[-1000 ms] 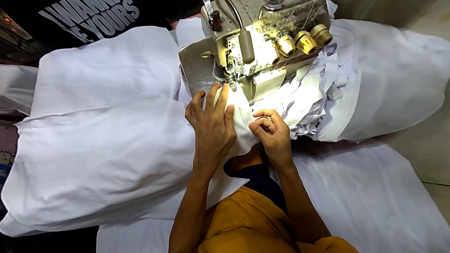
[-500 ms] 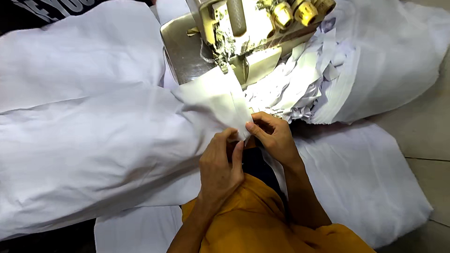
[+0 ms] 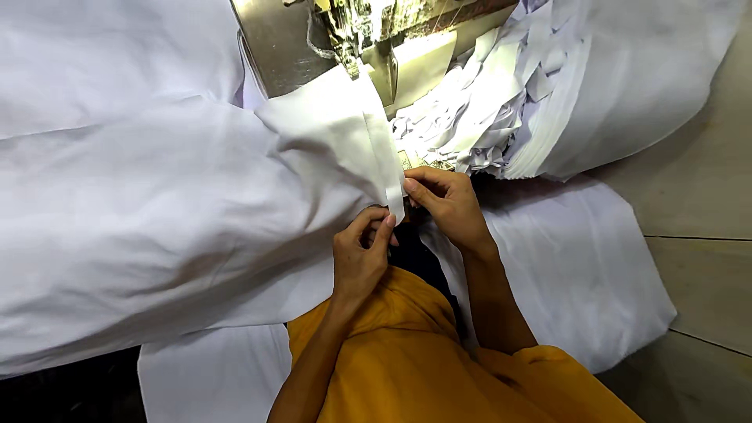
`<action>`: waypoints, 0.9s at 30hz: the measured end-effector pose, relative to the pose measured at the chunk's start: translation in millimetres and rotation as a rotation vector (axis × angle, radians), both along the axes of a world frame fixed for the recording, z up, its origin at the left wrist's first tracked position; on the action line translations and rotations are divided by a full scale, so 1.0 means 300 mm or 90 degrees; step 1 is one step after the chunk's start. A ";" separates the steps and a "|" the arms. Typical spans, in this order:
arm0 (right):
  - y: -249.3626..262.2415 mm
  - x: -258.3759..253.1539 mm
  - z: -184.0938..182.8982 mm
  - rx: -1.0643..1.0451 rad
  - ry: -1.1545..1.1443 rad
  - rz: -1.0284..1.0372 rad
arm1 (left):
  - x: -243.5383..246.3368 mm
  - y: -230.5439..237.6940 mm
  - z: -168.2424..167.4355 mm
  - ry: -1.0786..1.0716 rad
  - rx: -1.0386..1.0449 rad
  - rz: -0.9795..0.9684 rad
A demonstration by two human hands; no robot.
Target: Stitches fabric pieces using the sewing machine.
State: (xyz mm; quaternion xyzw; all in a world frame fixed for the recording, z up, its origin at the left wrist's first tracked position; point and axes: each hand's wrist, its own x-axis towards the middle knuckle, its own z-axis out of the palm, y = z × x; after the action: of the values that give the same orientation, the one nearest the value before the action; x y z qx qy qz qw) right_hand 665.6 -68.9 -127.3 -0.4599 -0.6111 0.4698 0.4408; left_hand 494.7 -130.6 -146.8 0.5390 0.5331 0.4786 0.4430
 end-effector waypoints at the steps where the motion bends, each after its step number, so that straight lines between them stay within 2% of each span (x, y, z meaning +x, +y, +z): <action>1: -0.001 -0.004 0.002 -0.006 -0.004 -0.014 | -0.007 -0.005 0.010 -0.023 0.004 -0.004; 11: -0.026 -0.041 0.005 -0.017 -0.026 -0.123 | -0.038 -0.030 0.057 -0.094 0.006 -0.032; 27: -0.023 -0.044 -0.010 -0.006 -0.043 -0.143 | 0.016 -0.002 0.022 -0.108 -0.020 -0.029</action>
State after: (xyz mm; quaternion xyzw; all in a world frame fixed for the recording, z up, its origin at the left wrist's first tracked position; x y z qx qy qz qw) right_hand 652.5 -75.9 -130.2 -0.5428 -0.5682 0.4047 0.4678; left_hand 499.6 -131.1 -140.3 0.5017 0.4886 0.5037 0.5058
